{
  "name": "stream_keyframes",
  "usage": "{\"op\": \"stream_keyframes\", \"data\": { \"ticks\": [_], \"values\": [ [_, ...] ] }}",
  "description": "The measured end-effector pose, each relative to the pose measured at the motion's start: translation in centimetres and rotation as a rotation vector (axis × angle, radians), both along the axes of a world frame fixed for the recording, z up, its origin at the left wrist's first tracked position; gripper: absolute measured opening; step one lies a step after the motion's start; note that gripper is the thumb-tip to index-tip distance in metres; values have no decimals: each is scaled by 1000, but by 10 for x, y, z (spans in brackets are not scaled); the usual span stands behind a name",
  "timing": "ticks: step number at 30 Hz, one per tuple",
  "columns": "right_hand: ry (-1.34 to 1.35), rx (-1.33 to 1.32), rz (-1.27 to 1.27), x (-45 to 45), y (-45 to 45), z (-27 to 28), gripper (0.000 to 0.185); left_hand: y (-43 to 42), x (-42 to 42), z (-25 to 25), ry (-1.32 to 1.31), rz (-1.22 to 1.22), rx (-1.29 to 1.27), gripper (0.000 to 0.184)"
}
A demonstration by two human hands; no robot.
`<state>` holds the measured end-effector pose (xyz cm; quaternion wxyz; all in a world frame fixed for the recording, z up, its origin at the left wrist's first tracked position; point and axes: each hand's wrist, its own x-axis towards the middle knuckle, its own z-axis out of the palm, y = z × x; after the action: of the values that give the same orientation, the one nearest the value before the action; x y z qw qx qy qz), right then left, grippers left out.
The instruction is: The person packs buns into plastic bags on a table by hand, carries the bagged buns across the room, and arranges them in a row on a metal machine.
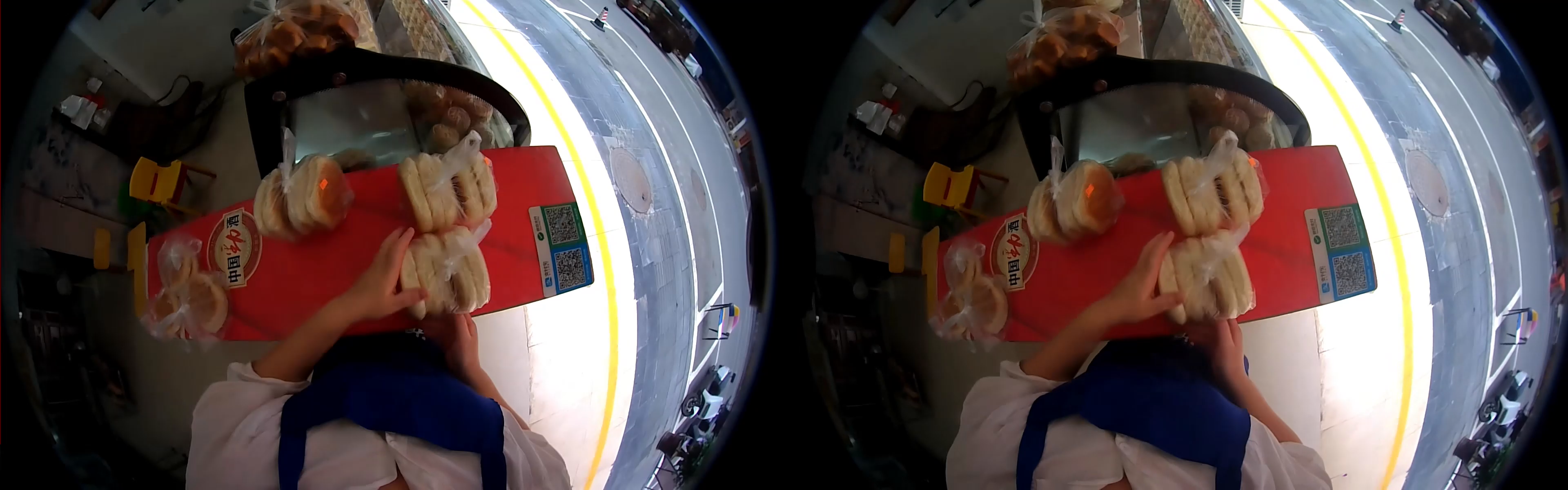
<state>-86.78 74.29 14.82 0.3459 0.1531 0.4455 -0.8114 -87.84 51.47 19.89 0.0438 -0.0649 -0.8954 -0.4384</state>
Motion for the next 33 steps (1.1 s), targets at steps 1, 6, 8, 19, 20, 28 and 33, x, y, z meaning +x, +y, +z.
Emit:
{"op": "stream_keyframes", "data": {
  "ticks": [1, 6, 8, 19, 20, 28, 33],
  "values": [
    [31, 77, 78, -2, -1, -3, 37, 7, 9, -3, -1, 3, 2, 107],
    [209, 243, 172, -7, 18, -31, 38, 28, 17, -16, 143, 209, 134, 124],
    [304, 280, 57, -6, 31, -19, 49, 26, 20, -27, 154, 223, 86, 122],
    [1655, 490, -25, -18, -7, 43, 54, -169, 41, -7, 487, 996, 119, 79],
    [1561, 444, 105, -13, -33, 58, 54, -192, 40, -13, 342, 1046, 254, 77],
    [1130, 282, 229, -30, -233, 74, 69, -206, 24, -51, 174, 878, 784, 83],
    [1217, 378, 184, -15, -206, 48, 62, -175, 8, -42, 221, 883, 732, 68]
  ]
}}
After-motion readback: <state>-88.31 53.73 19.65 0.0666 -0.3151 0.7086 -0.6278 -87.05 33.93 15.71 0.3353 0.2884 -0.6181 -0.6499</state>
